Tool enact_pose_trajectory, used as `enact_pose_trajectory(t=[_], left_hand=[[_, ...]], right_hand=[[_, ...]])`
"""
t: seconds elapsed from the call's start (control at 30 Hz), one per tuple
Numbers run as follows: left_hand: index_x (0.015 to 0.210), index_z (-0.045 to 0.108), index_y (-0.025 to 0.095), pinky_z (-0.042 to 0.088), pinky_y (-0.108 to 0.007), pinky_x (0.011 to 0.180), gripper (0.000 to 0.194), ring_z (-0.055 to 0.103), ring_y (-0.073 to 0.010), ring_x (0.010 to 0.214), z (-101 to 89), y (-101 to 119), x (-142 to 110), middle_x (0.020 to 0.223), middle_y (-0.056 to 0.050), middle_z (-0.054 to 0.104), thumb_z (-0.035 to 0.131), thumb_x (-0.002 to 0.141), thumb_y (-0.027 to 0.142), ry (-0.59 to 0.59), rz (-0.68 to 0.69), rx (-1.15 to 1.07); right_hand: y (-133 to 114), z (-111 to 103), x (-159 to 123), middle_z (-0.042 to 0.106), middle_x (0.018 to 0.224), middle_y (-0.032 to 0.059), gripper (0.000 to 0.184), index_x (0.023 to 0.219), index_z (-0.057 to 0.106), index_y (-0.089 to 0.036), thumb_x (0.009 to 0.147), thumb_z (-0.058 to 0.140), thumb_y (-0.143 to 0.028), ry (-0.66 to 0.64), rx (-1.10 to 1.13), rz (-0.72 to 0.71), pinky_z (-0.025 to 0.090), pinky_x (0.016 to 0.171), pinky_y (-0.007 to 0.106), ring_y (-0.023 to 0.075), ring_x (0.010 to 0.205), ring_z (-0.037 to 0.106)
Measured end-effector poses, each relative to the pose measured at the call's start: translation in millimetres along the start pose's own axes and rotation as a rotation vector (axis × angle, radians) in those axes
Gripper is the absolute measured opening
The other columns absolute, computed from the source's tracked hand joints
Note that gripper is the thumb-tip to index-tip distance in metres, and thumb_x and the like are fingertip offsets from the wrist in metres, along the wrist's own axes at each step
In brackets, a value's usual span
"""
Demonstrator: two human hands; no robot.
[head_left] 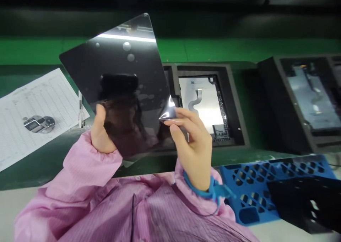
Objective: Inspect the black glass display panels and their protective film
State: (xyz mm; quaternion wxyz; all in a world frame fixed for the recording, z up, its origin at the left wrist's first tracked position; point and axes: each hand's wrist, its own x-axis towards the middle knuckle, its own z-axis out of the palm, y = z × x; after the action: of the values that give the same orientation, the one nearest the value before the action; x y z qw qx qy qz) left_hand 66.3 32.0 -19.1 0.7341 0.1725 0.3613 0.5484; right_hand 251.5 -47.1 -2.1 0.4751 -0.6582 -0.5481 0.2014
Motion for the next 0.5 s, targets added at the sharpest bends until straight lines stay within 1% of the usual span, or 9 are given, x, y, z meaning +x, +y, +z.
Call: enact_pose_trajectory(t=[0.07, 0.1, 0.13, 0.17, 0.23, 0.33, 0.37, 0.43, 0.5], left_hand=[[0.110, 0.076, 0.020, 0.052, -0.049, 0.115, 0.036, 0.062, -0.0306, 0.132, 1.8, 4, -4, 0.115, -0.003, 0.077, 0.074, 0.084, 0.044, -0.064, -0.080, -0.040], [0.105, 0.077, 0.018, 0.053, -0.049, 0.115, 0.031, 0.065, -0.0304, 0.129, 1.7, 5, -5, 0.107, -0.003, 0.079, 0.076, 0.082, 0.040, -0.099, -0.111, -0.072], [0.099, 0.078, 0.017, 0.052, -0.048, 0.116, 0.027, 0.066, -0.0301, 0.127, 0.9, 5, -6, 0.099, -0.002, 0.080, 0.077, 0.081, 0.037, -0.127, -0.134, -0.101], [0.096, 0.078, 0.017, 0.052, -0.049, 0.117, 0.024, 0.067, -0.0300, 0.126, -0.3, 5, -7, 0.094, -0.002, 0.080, 0.078, 0.080, 0.035, -0.141, -0.150, -0.116], [0.096, 0.077, 0.016, 0.050, -0.049, 0.117, 0.024, 0.066, -0.0305, 0.127, -3.1, 4, -7, 0.094, -0.002, 0.080, 0.078, 0.080, 0.034, -0.134, -0.182, -0.100], [0.107, 0.074, 0.014, 0.050, -0.050, 0.116, 0.038, 0.062, -0.0333, 0.132, -4.1, 6, -10, 0.106, -0.007, 0.079, 0.076, 0.079, 0.039, -0.095, -0.251, -0.077], [0.108, 0.074, 0.014, 0.051, -0.050, 0.115, 0.040, 0.061, -0.0340, 0.132, -3.2, 7, -12, 0.110, -0.008, 0.078, 0.076, 0.078, 0.041, -0.101, -0.267, -0.088], [0.111, 0.072, 0.016, 0.054, -0.049, 0.109, 0.045, 0.062, -0.0343, 0.131, 0.1, 9, -17, 0.116, -0.007, 0.076, 0.076, 0.077, 0.045, -0.138, -0.333, -0.106], [0.118, 0.070, 0.018, 0.060, -0.043, 0.096, 0.056, 0.065, -0.0338, 0.125, 3.4, 11, -23, 0.120, -0.008, 0.074, 0.077, 0.075, 0.053, -0.188, -0.437, -0.104]], right_hand=[[-12, 4, -12, 0.061, 0.137, 0.0081, 0.020, 0.106, 0.073, -0.020, 0.092, 0.060, -0.016, 0.106, -0.303, -0.261, 0.051, 0.106, 0.042, 0.0236, 0.126, 0.057], [-19, 5, -18, 0.060, 0.140, 0.0108, 0.023, 0.111, 0.072, -0.018, 0.091, 0.061, -0.012, 0.114, -0.398, -0.371, 0.051, 0.106, 0.043, 0.0249, 0.128, 0.055], [-24, 6, -23, 0.060, 0.140, 0.0131, 0.026, 0.114, 0.070, -0.015, 0.090, 0.061, -0.010, 0.092, -0.434, -0.443, 0.051, 0.107, 0.043, 0.0256, 0.129, 0.054], [-30, 6, -27, 0.060, 0.140, 0.0149, 0.028, 0.116, 0.069, -0.013, 0.089, 0.062, -0.008, 0.059, -0.432, -0.487, 0.051, 0.107, 0.042, 0.0259, 0.130, 0.054], [-37, 5, -32, 0.061, 0.137, 0.0167, 0.027, 0.116, 0.068, -0.011, 0.089, 0.062, -0.008, 0.005, -0.383, -0.526, 0.053, 0.107, 0.041, 0.0261, 0.130, 0.054], [-42, 0, -34, 0.060, 0.136, 0.0181, 0.025, 0.113, 0.068, -0.011, 0.089, 0.062, -0.010, -0.044, -0.338, -0.550, 0.054, 0.108, 0.043, 0.0277, 0.133, 0.054], [-42, -1, -33, 0.060, 0.136, 0.0181, 0.025, 0.113, 0.068, -0.011, 0.089, 0.062, -0.011, -0.062, -0.326, -0.557, 0.053, 0.108, 0.044, 0.0283, 0.135, 0.053], [-42, -1, -31, 0.060, 0.137, 0.0178, 0.025, 0.113, 0.067, -0.011, 0.089, 0.061, -0.013, -0.085, -0.301, -0.564, 0.053, 0.110, 0.046, 0.0291, 0.137, 0.052], [-43, 5, -29, 0.061, 0.137, 0.0175, 0.024, 0.112, 0.067, -0.011, 0.089, 0.061, -0.015, -0.085, -0.276, -0.570, 0.053, 0.111, 0.047, 0.0298, 0.139, 0.051]])
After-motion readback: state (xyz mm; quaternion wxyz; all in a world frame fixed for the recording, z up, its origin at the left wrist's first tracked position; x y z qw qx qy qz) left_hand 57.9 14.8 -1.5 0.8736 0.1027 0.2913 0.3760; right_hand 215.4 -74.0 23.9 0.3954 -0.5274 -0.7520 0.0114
